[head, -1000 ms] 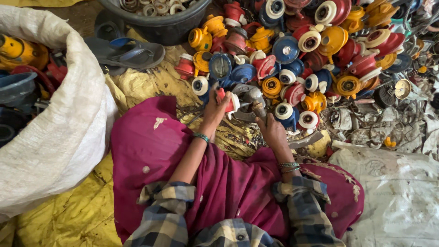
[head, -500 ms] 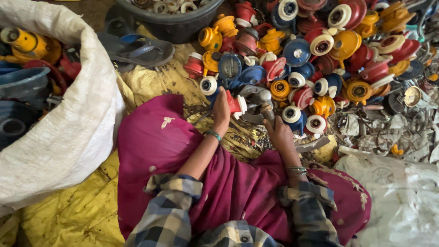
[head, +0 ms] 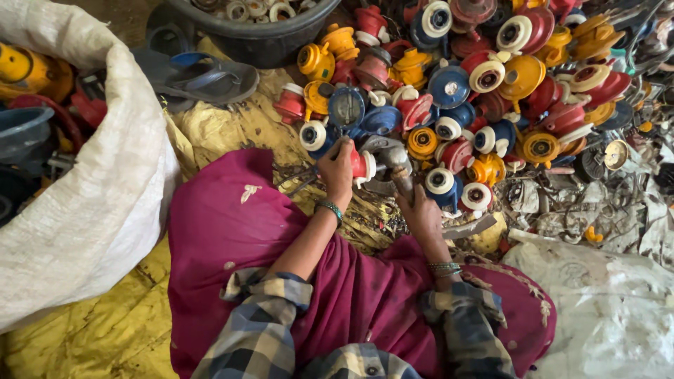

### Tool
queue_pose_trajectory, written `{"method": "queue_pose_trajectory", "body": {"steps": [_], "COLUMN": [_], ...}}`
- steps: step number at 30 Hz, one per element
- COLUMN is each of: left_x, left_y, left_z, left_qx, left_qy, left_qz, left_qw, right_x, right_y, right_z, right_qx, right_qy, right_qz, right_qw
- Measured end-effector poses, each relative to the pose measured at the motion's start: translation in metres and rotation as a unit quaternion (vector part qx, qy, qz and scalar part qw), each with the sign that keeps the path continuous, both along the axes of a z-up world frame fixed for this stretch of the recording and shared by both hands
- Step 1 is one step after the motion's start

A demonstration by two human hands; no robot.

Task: The person sits on the floor and uses a hammer to strike the center of colorful plastic toy parts placed in a metal fixture, separating components. The person handles the parts one at a time, removes separated pieces, and places them into a nearby bucket.

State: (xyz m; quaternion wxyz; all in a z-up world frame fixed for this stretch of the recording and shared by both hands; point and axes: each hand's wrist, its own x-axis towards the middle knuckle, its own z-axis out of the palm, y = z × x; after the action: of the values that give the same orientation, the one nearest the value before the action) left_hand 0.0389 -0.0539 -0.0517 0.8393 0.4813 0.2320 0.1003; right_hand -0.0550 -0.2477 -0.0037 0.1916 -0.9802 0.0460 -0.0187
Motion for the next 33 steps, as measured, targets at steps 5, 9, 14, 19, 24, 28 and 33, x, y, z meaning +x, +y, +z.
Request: {"method": "queue_pose_trajectory", "body": {"steps": [5, 9, 14, 19, 24, 28, 33], "left_x": [-0.004, -0.003, -0.003, -0.004, -0.006, -0.007, -0.004], "left_y": [0.008, 0.009, 0.011, 0.014, 0.015, 0.011, 0.006], "left_z": [0.006, -0.011, -0.020, -0.003, 0.010, -0.008, -0.018], "left_qx": [0.010, -0.001, -0.108, 0.070, -0.043, -0.033, -0.148], "left_qy": [0.000, 0.029, 0.018, -0.014, -0.004, -0.028, -0.035], "left_qz": [0.022, 0.008, 0.047, 0.017, 0.018, 0.018, 0.075], "left_qw": [1.000, 1.000, 0.993, 0.997, 0.999, 0.999, 0.986], "right_x": [-0.018, -0.025, -0.007, -0.008, -0.022, -0.017, -0.003], "right_y": [0.013, 0.012, 0.011, 0.004, -0.015, -0.003, 0.020], "right_z": [0.054, 0.073, 0.061, 0.072, 0.101, 0.080, 0.055], "right_qx": [0.096, 0.190, 0.011, 0.122, 0.229, 0.248, 0.040], "right_qy": [-0.022, -0.230, 0.003, -0.065, -0.250, -0.136, 0.021], "right_qz": [-0.018, 0.154, 0.074, 0.014, 0.066, 0.082, 0.018], "right_qw": [0.995, 0.942, 0.997, 0.990, 0.938, 0.956, 0.999]}}
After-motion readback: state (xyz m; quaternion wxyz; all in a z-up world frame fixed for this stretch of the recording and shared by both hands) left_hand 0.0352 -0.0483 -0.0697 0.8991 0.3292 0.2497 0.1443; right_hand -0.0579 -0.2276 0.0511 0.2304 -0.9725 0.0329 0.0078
